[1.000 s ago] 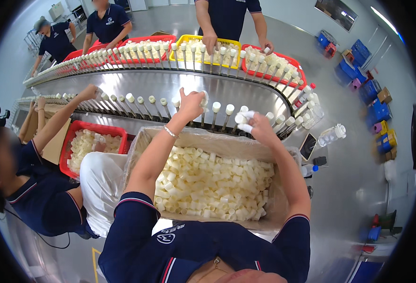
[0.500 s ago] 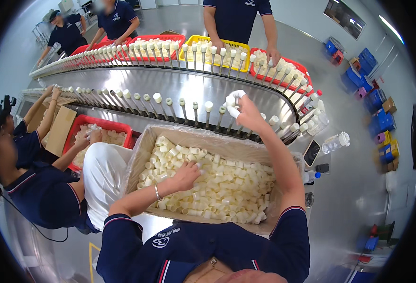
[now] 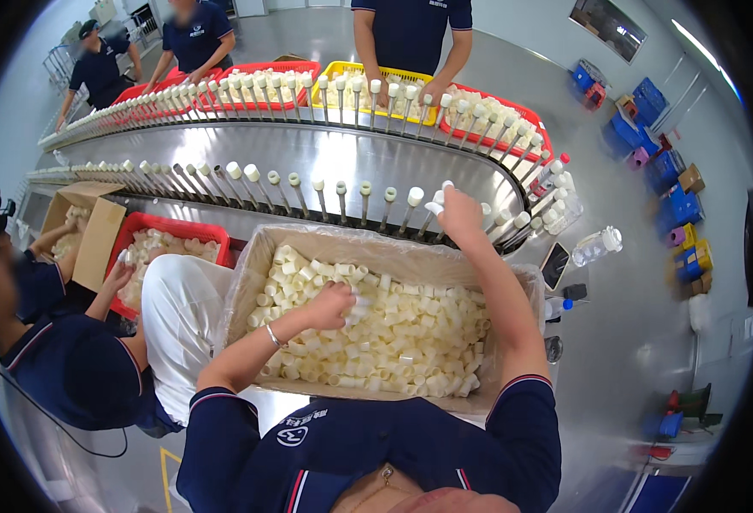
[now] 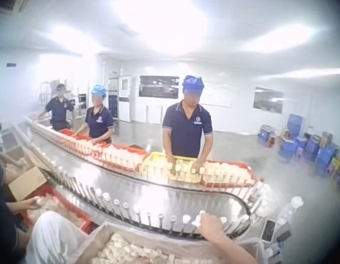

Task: The person takes plastic caps from a box and places them onto the vertical pegs of a conveyor line by hand.

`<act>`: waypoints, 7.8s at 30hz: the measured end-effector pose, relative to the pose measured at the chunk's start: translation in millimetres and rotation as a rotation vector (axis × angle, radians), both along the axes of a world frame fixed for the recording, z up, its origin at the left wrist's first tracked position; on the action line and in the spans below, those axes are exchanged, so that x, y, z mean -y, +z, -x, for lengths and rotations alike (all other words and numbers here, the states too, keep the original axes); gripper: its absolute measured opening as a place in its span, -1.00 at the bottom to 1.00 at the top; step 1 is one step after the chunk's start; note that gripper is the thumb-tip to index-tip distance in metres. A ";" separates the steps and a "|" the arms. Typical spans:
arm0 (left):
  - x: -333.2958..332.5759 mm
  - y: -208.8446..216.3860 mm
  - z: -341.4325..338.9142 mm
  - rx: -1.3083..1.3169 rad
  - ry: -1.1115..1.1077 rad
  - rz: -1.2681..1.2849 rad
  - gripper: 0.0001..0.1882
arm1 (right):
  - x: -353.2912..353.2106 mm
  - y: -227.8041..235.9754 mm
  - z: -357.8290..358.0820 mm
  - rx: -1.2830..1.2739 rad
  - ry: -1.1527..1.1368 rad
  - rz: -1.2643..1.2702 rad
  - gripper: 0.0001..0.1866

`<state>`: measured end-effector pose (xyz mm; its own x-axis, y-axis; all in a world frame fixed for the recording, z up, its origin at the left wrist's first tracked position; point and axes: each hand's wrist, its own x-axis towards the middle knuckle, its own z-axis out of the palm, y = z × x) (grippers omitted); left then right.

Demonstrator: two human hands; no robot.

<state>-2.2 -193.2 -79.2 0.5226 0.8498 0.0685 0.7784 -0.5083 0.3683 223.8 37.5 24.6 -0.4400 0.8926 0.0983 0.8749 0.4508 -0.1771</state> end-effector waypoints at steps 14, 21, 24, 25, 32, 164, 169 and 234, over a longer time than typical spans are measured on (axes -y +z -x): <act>-38.5 63.6 25.5 1.211 0.336 0.278 -0.57 | 51.3 7.1 -48.8 -1.678 -0.008 0.940 -0.49; -91.4 92.3 56.6 0.435 0.694 -0.218 -0.67 | 70.3 -1.6 -49.1 -1.778 -0.021 1.126 -0.64; -124.3 96.0 51.2 0.094 0.614 -0.428 -0.68 | 73.9 -3.5 -43.6 -1.691 -0.174 1.175 -0.68; -134.7 95.4 47.2 0.094 0.612 -0.427 -0.68 | 74.6 -2.5 -43.4 -1.713 -0.078 1.170 -0.68; -184.1 94.7 10.4 -0.331 0.459 -0.253 -0.80 | 77.0 10.0 -45.7 -1.608 0.081 1.271 -0.68; -40.3 -5.8 -87.4 0.210 0.009 0.346 -0.63 | 80.7 -9.2 -50.9 -1.058 0.146 0.621 -0.62; -29.8 38.6 -61.4 0.571 0.148 0.410 -0.68 | 25.7 -4.5 -25.1 -0.631 0.080 0.024 -0.66; 2.8 59.0 30.9 0.953 0.593 0.212 -0.59 | -0.1 7.8 82.1 -0.345 0.582 -0.375 -0.73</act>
